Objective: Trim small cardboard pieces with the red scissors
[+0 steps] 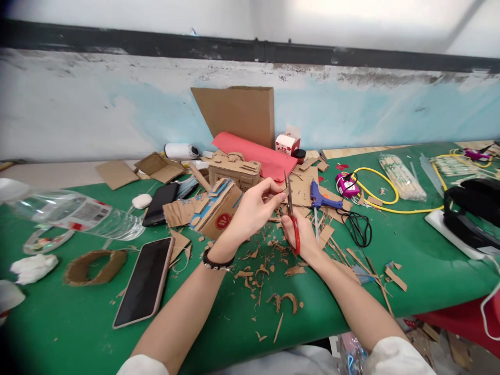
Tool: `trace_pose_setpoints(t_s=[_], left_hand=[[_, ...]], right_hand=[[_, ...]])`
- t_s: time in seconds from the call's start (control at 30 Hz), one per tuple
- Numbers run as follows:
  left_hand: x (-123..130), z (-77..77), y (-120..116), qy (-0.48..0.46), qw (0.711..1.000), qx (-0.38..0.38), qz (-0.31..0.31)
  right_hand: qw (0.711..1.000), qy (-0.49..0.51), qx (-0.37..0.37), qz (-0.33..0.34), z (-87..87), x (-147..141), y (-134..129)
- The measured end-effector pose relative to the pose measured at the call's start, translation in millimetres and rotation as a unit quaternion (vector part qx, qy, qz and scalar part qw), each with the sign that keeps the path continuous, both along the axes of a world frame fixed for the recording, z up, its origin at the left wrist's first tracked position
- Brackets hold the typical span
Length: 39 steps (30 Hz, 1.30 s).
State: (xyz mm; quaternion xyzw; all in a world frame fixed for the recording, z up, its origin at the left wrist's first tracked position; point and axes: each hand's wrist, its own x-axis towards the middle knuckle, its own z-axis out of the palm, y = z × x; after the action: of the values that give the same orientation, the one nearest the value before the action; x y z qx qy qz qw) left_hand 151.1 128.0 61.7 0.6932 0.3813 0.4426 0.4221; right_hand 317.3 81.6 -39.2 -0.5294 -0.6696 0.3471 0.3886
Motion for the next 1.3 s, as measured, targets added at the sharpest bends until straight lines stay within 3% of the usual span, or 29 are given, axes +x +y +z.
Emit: trace_pose_setpoints(t_s=[0.1, 0.27, 0.4, 0.6, 0.77, 1.0, 1.3], left_hand=[[-2.8, 1.4, -0.6, 0.013, 1.000, 0.013, 0.003], [-9.7, 8.5, -3.2, 0.041, 0.999, 0.028, -0.002], [-16.5, 13.4, -3.7, 0.067, 0.997, 0.038, -0.003], [-9.5, 5.4, 1.7, 0.015, 0.999, -0.038, -0.003], [-3.3, -0.3, 4.6, -0.040, 0.994, -0.091, -0.052], [-24.1, 17.6, -1.0, 0.109, 0.994, 0.010, -0.029], [-38.6, 37.5, -8.9, 0.188, 0.981, 0.037, -0.010]], right_hand=[[0.998, 0.039, 0.005, -0.041, 0.0, -0.3, -1.3], [0.995, 0.094, -0.013, -0.010, 2.2, -0.9, -1.3], [0.997, 0.077, 0.000, -0.009, 2.1, -2.9, -1.2], [0.996, 0.076, -0.013, -0.043, -2.7, -6.8, -2.3], [0.995, 0.093, -0.014, -0.044, 0.9, -4.0, -2.2], [0.999, 0.030, 0.010, 0.000, 11.5, 3.1, -1.4], [0.998, -0.052, 0.025, -0.005, 14.9, 8.4, -0.3]])
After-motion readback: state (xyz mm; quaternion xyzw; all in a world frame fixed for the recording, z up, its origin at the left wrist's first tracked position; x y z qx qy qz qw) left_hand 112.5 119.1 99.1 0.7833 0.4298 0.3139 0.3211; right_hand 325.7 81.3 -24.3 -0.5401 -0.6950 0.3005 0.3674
